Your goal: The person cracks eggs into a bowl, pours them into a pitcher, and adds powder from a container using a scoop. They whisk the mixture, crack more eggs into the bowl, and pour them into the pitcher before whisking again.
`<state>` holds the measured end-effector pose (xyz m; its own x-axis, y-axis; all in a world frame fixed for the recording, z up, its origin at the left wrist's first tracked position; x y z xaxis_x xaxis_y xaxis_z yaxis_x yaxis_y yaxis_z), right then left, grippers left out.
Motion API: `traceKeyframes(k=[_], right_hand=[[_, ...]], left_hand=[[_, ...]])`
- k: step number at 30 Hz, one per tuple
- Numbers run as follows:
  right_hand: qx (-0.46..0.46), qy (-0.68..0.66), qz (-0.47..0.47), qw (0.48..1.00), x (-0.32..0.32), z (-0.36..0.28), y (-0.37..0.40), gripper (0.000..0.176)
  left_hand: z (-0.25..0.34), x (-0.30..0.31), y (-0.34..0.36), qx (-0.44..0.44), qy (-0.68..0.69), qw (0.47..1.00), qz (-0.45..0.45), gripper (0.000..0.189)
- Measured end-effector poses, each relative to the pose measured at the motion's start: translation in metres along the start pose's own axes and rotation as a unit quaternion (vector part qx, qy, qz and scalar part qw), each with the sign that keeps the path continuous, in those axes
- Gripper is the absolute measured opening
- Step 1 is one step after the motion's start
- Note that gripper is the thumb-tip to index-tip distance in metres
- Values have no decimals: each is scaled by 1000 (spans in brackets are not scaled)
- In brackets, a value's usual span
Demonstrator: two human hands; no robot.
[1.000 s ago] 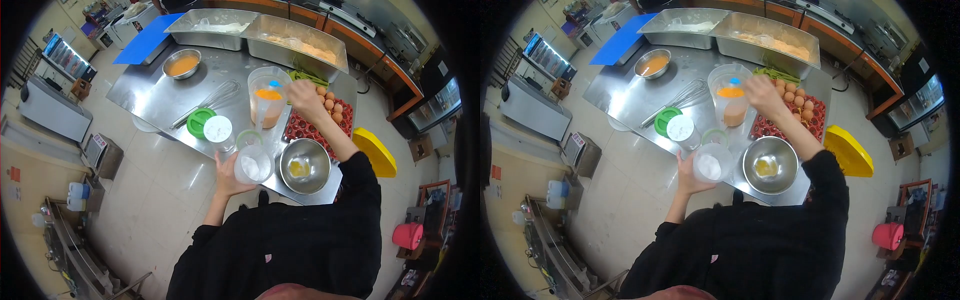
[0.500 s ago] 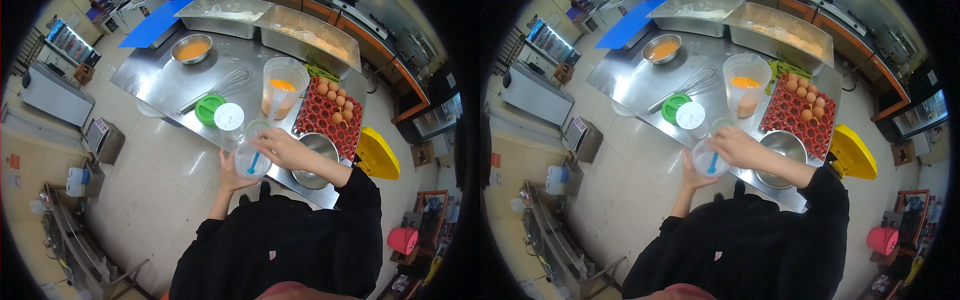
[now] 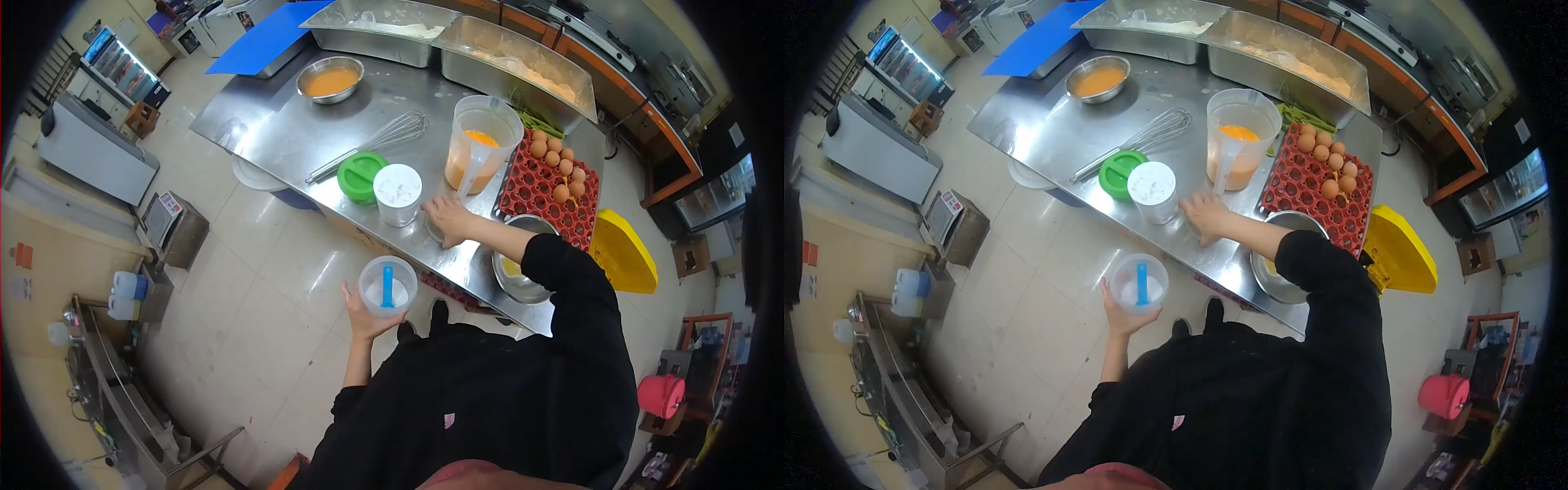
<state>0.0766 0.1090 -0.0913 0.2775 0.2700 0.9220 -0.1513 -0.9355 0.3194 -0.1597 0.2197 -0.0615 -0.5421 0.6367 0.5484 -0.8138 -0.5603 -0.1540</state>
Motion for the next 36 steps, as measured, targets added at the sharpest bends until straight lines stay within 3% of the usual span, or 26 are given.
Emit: traceKeyframes(k=[3,6,9,12,15,19,21,25,29,31,33,36], right_hand=[[31,-66,11,997,-3,-5,12,102],[27,-29,16,999,10,-16,25,98],[39,-156,138,977,63,-40,59,91],[49,-299,331,894,110,-60,106,79],[48,-424,453,783,81,-68,113,64],[113,-388,335,851,67,-91,103,61],[128,-415,270,859,69,-93,106,60],[206,-411,164,873,109,-106,119,79],[335,-324,55,883,128,-132,122,106],[348,-269,78,895,138,-137,120,100],[345,-256,90,899,145,-138,117,99],[173,-226,35,958,142,-121,105,99]], left_hand=[[-4,-6,-6,15,25,1000,-4,84],[-4,-14,-18,35,60,997,-29,87],[-4,-13,-25,27,36,998,-53,89],[-1,-16,-34,10,21,995,-96,90],[10,-29,-40,9,43,986,-159,94],[40,-45,-49,-8,78,964,-254,98],[33,-59,-49,46,124,926,-355,97],[56,-74,-37,98,225,776,-581,100],[53,-78,-21,124,298,667,-672,107],[60,-75,-18,148,310,618,-707,111],[70,-67,-30,115,278,666,-682,107],[82,-52,-48,71,185,781,-592,102]])
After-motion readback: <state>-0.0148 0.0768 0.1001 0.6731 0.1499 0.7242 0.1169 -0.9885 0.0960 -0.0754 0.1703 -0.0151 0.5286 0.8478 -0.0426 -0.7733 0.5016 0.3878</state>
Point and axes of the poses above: each hand's wrist, its own y-axis away from the middle knuckle, its own x-axis out of the back of the hand, z = x × y, the point moved 7 cm from there along -y, towards the middle knuckle, and after that the axes turned 15 degrees about x, right-handed, at the moved point
